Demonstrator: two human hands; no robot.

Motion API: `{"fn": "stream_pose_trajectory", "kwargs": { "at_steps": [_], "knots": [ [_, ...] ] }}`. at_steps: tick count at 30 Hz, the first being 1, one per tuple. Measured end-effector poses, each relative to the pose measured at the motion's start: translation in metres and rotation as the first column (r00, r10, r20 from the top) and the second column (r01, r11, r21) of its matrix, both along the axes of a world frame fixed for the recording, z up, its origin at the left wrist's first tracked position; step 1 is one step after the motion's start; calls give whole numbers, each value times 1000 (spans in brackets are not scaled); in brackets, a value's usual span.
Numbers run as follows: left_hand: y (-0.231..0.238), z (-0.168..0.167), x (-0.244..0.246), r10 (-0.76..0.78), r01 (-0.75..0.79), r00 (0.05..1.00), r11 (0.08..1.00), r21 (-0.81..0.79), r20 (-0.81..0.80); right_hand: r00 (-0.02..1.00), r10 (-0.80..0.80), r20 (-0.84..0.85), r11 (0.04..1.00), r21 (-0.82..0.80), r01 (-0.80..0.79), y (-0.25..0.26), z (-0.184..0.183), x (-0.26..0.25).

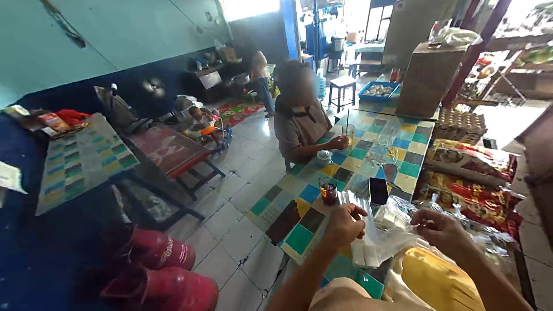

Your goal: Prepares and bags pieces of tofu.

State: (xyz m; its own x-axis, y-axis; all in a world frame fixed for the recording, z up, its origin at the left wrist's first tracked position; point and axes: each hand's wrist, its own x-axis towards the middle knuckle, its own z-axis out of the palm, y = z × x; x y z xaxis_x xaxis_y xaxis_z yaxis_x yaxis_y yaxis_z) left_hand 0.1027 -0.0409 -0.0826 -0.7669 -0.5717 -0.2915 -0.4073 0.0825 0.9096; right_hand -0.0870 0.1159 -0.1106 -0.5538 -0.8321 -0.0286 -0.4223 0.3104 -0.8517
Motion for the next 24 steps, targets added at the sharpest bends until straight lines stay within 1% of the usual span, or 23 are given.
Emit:
{"fn": "stream_pose_trajectory", "kwargs": {
  "at_steps": [1, 2, 3, 5, 6, 8, 10, 12, 13, 14, 15, 18, 19, 20, 21, 23, 24],
  "knots": [
    [-2, 2, -1, -23, 23, 1000, 1000, -7, 16, 989, 76, -125, 997, 16, -74, 2, 2, -4],
    [-3, 4, -2, -49, 50, 998, 999, -18, 36, 967, 147, -208, 989, 66, -136, 2, 6, -5],
    [-3, 5, -3, -74, 76, 995, 996, -36, 61, 948, 198, -250, 977, 126, -171, 1, 8, -4],
    [-4, 7, -5, -110, 120, 989, 989, -90, 103, 920, 266, -287, 952, 230, -203, 0, 13, -3],
    [-5, 7, -5, -133, 148, 985, 981, -128, 113, 909, 310, -278, 938, 242, -246, 1, 14, -6],
    [-10, 6, -2, -191, 211, 975, 952, -221, 112, 886, 387, -256, 919, 190, -346, 8, 9, -13],
    [-13, 7, 0, -251, 277, 960, 922, -271, 126, 887, 365, -283, 931, 113, -347, 13, 2, -14],
    [-12, 8, 1, -283, 314, 949, 885, -343, 138, 904, 259, -340, 965, 48, -259, 12, -2, -8],
    [-11, 6, 1, -291, 315, 949, 865, -391, 121, 911, 197, -362, 979, 14, -205, 10, -3, -5],
    [-11, 2, 2, -299, 306, 950, 844, -441, 88, 915, 168, -366, 984, 9, -176, 7, -3, -2],
    [-11, -3, 1, -319, 306, 946, 819, -486, 57, 917, 177, -359, 984, 31, -178, 5, -3, 0],
    [-9, -15, -4, -445, 348, 895, 744, -570, -33, 899, 297, -322, 953, 153, -261, -2, -3, 2],
    [-6, -16, -6, -473, 356, 879, 740, -571, -65, 900, 301, -316, 953, 140, -270, -4, -2, 5],
    [-3, -17, -8, -485, 356, 870, 747, -562, -93, 913, 279, -297, 960, 81, -267, -7, -4, 10],
    [0, -17, -10, -482, 346, 868, 762, -547, -122, 938, 247, -241, 968, 18, -250, -11, -7, 15],
    [7, -23, -16, -444, 306, 878, 810, -501, -181, 982, 185, -34, 979, -83, -187, -17, -15, 24],
    [10, -25, -18, -403, 281, 893, 847, -452, -200, 984, 158, 85, 981, -125, -146, -19, -21, 27]
  ]
}}
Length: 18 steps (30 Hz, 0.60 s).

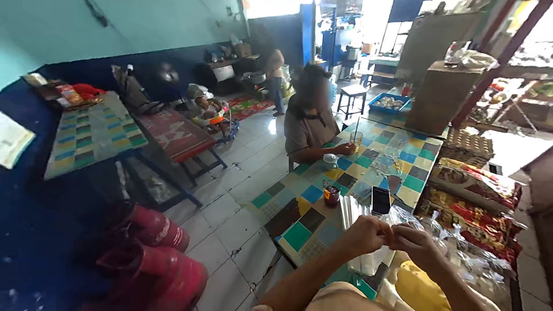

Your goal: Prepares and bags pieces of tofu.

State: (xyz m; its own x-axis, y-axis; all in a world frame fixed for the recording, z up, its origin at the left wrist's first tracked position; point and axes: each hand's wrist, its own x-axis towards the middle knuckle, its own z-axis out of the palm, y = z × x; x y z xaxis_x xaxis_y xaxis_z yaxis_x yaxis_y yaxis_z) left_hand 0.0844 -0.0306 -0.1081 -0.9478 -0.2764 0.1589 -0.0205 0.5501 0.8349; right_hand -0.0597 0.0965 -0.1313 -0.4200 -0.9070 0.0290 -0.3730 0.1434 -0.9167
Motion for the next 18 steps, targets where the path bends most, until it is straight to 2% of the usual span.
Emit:
{"fn": "stream_pose_trajectory", "kwargs": {
  "at_steps": [2, 4, 6, 8, 10, 12, 13, 15, 16, 18],
  "knots": [
    [6, -5, -3, 91, -94, 996, 985, 146, 23, 967, -36, 251, 999, -10, 39, 2, -3, 4],
    [8, -7, -5, 193, -197, 980, 948, 250, 39, 941, 14, 338, 1000, -20, -8, 3, -3, 2],
    [9, -7, -7, 244, -247, 969, 919, 307, 48, 972, 49, 230, 999, -2, -50, 2, 0, 3],
    [11, -7, -8, 232, -227, 972, 919, 321, 22, 1000, -3, -7, 1000, 20, 3, -2, -1, 7],
    [13, -9, -8, 244, -214, 965, 944, 251, -93, 980, -35, -195, 999, 16, 39, -5, 2, 8],
    [12, -15, -9, 273, -242, 924, 960, 142, -270, 963, -23, -270, 1000, 1, 24, -3, 6, 5],
    [8, -19, -10, 237, -210, 922, 971, 117, -305, 960, -6, -278, 1000, -19, 1, -1, 8, 4],
    [-2, -26, -12, 18, 22, 976, 983, 181, -218, 958, 18, -288, 993, -105, -50, 1, 14, 5],
    [-4, -26, -15, -112, 156, 978, 953, 261, -175, 951, 29, -308, 986, -149, -78, 0, 21, 6],
    [-6, -13, -24, -242, 314, 941, 883, 349, -236, 926, 14, -377, 965, -238, -112, -2, 51, 1]
  ]
}}
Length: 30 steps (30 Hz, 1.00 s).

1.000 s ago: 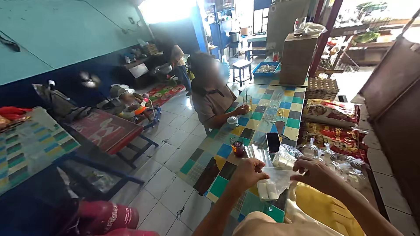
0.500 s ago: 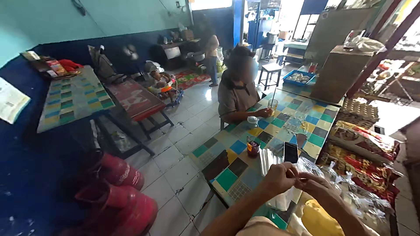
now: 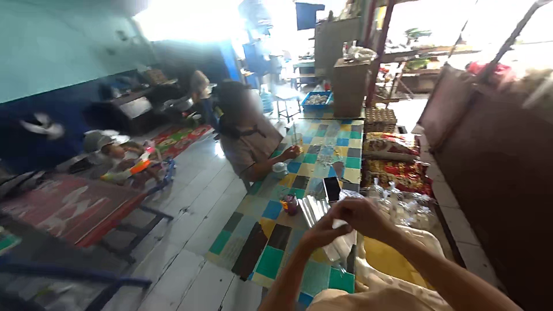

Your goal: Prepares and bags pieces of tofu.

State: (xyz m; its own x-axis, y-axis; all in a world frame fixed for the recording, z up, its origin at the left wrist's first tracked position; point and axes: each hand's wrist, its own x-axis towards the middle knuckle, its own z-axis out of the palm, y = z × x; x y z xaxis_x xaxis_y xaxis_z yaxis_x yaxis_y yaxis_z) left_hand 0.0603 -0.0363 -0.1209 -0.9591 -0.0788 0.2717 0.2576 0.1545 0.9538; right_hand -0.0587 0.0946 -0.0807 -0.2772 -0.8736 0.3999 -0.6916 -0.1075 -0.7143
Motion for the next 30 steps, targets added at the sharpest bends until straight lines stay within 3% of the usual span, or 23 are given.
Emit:
{"fn": "stream_pose_trajectory", "kwargs": {
  "at_steps": [3, 6, 9, 11, 13, 15, 18, 24, 30],
  "knots": [
    [-8, 55, -19, -36, 30, 994, 998, -60, -102, 998, -57, -36, 989, -142, 51, 1, 68, -9],
    [-13, 120, -39, -16, 8, 998, 993, -116, -65, 986, -163, 22, 949, -269, 163, -8, 125, -19],
    [-15, 172, -58, 15, -18, 995, 999, -26, -97, 970, -47, 238, 982, -167, 89, -19, 165, -36],
    [-14, 203, -64, 18, -14, 995, 999, 40, -98, 975, 17, 221, 983, -180, 24, -22, 183, -35],
    [-14, 225, -65, -25, 22, 991, 1000, -20, -132, 987, -62, 146, 983, -164, 86, -20, 208, -25],
    [-22, 231, -61, -39, 12, 988, 984, -180, -149, 982, -122, 142, 973, -176, 146, -20, 230, -15],
    [-38, 226, -60, 5, -69, 988, 907, -417, -152, 922, -134, 364, 961, -179, 210, -24, 259, -3],
    [-43, 232, -57, 3, -105, 956, 937, -334, -294, 785, -22, 619, 948, -237, 214, -41, 282, 1],
    [-30, 252, -57, 86, -236, 905, 916, -324, -417, 800, 184, 571, 922, -382, 61, -39, 288, -11]
  ]
}}
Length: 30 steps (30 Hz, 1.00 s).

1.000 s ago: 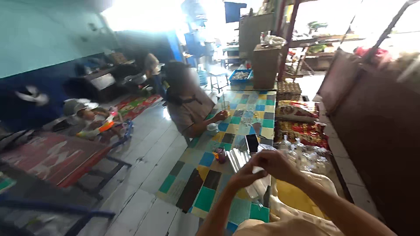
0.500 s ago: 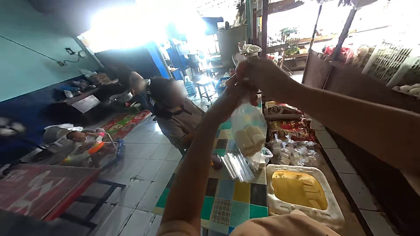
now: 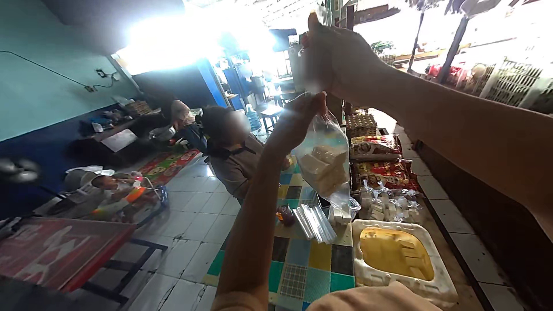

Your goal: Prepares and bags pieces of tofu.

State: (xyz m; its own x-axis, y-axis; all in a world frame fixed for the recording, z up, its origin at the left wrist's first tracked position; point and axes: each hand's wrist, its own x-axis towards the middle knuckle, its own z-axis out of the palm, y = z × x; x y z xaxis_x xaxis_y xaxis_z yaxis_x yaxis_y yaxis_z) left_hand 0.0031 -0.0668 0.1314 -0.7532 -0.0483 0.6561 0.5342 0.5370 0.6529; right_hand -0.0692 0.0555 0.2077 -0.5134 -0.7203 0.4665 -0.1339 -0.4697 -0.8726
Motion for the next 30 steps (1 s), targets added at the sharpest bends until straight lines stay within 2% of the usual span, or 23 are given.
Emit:
{"fn": "stream_pose_trajectory", "kwargs": {
  "at_steps": [2, 6, 8, 10, 14, 17, 22, 26, 28, 30],
  "knots": [
    [4, 2, 3, 33, -33, 999, 999, -16, -6, 998, -21, -67, 999, 28, 23, 4, -1, 3],
    [5, -2, 5, 97, -98, 995, 995, -28, -16, 955, -166, -247, 978, 86, 192, 3, -22, 2],
    [9, -1, 6, 150, -150, 989, 989, -6, -17, 936, -186, -298, 964, 127, 232, 1, -32, 3],
    [12, -1, 10, 175, -175, 985, 985, 1, -10, 929, -164, -330, 964, 144, 222, -1, -37, 6],
    [12, -1, 13, 131, -132, 991, 991, -19, -32, 918, -106, -382, 974, 146, 173, -1, -35, 12],
    [8, -3, 9, 93, -94, 995, 995, -39, -34, 896, -140, -420, 975, 101, 200, -2, -28, 13],
    [-8, -9, 12, 147, -122, 972, 983, -139, 184, 975, -201, -93, 962, 170, 215, -11, -13, 16],
    [-11, -7, 18, 137, -115, 985, 976, -186, 108, 979, -204, -15, 959, 199, 203, -9, 1, 14],
    [-9, -5, 18, 149, -147, 989, 971, -190, -5, 982, -179, 53, 972, 164, 169, -8, 7, 13],
    [-4, 0, 15, 167, -177, 983, 973, -146, -77, 975, -219, 22, 968, 128, 215, -8, 13, 11]
  ]
}}
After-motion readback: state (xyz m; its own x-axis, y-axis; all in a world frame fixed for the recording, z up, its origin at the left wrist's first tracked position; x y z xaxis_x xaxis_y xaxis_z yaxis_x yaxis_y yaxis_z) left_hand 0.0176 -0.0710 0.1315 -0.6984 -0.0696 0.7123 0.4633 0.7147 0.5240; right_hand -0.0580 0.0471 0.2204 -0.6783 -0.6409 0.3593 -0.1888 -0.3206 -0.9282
